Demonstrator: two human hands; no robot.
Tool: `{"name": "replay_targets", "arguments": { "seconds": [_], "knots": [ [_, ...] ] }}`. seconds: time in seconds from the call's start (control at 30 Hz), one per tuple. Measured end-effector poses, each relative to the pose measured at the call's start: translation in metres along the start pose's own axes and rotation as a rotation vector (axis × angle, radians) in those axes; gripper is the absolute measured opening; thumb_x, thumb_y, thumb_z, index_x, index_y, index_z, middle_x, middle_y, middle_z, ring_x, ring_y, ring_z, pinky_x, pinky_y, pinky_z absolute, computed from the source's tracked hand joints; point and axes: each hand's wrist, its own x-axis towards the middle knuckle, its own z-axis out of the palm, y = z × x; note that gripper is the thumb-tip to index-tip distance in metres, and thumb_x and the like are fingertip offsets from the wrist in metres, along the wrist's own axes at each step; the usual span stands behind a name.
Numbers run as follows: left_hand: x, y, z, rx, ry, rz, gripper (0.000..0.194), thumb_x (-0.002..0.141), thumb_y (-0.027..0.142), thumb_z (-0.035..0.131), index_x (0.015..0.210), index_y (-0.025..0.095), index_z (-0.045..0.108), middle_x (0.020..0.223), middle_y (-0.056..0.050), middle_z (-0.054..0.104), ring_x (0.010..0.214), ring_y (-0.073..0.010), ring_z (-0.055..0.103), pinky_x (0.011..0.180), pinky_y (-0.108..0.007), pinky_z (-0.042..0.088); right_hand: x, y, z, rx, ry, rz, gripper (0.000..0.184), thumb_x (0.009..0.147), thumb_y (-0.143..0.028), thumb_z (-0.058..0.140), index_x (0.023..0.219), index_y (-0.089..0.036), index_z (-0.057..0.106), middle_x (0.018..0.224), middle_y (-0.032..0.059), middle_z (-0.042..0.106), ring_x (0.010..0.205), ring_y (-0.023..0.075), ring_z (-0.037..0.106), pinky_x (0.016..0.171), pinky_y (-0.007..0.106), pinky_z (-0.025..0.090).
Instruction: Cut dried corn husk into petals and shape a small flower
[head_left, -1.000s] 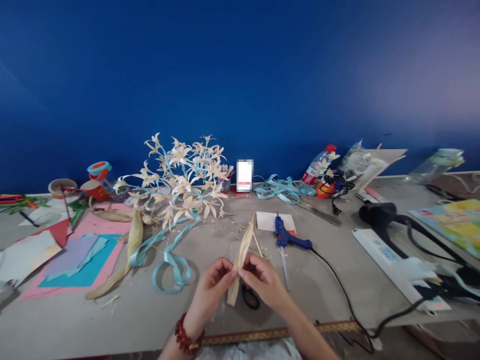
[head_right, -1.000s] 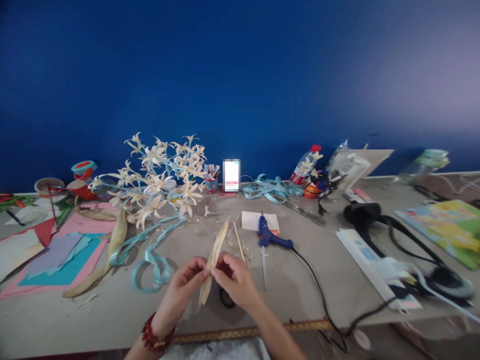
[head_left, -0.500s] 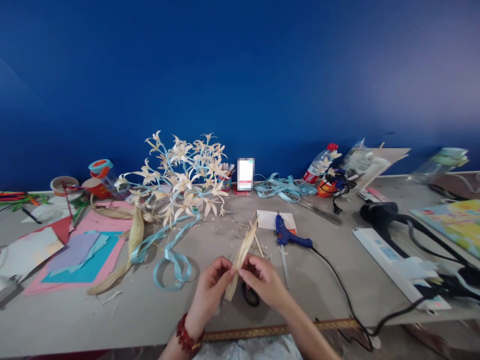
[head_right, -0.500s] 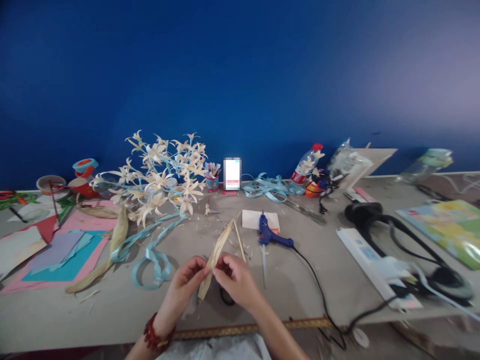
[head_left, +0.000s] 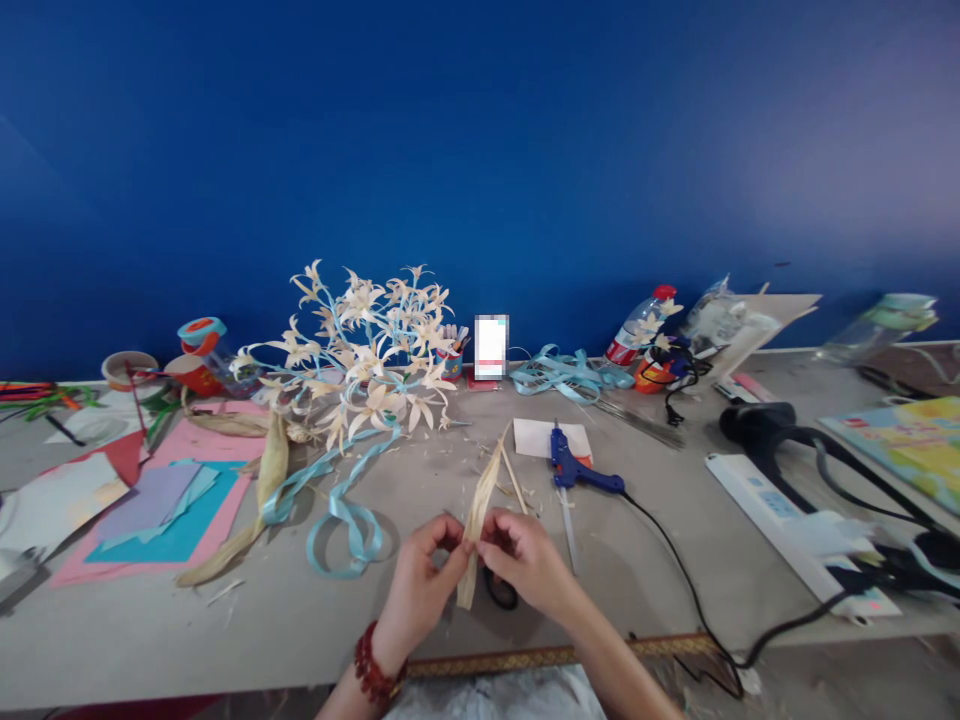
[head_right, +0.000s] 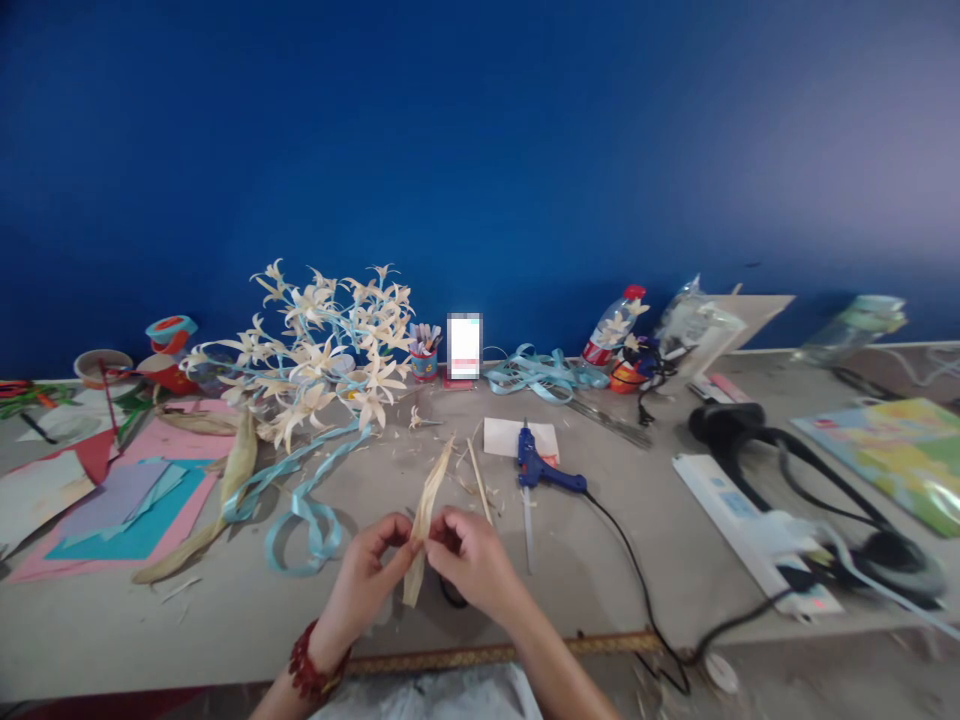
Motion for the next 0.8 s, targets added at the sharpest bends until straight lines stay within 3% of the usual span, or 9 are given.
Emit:
{"name": "replay_targets", "arguments": {
  "seconds": [0.33, 0.57, 0.8],
  "knots": [
    [-0.006, 0.005, 0.004, 0.185, 0.095, 0.118, 0.011, 0.082, 0.021, 0.060, 0.071, 0.019, 0.061, 0.068, -0.001, 0.061, 0.066, -0.0159, 0.055, 0.063, -0.022, 0.040, 0.000, -0.010, 0.003, -0.190, 0.083, -0.066, 0.010, 0.073, -0.015, 0.056, 0.066, -0.021, 0.051, 0.056, -0.0045, 0.049, 0.053, 0.0129, 0.045, 0.051, 0.023, 0.033],
    [-0.009, 0.008, 0.004, 0.148, 0.113, 0.142, 0.012, 0.083, 0.024, 0.059, 0.072, 0.020, 0.063, 0.070, -0.001, 0.062, 0.068, -0.0167, 0.056, 0.066, -0.023, 0.042, -0.001, -0.013, 0.005, -0.184, 0.089, -0.070, 0.010, 0.071, -0.014, 0.054, 0.065, -0.021, 0.050, 0.056, -0.0044, 0.049, 0.052, 0.0129, 0.046, 0.050, 0.022, 0.033],
    [-0.010, 0.006, 0.002, 0.051, 0.116, 0.080, 0.014, 0.082, 0.028, 0.063, 0.071, 0.019, 0.064, 0.070, -0.002, 0.062, 0.070, -0.0176, 0.056, 0.067, -0.024, 0.041, -0.004, -0.013, 0.011, -0.225, 0.112, -0.070, 0.010, 0.072, -0.015, 0.055, 0.066, -0.021, 0.051, 0.056, -0.0043, 0.051, 0.052, 0.0132, 0.048, 0.048, 0.021, 0.033]
  ]
}}
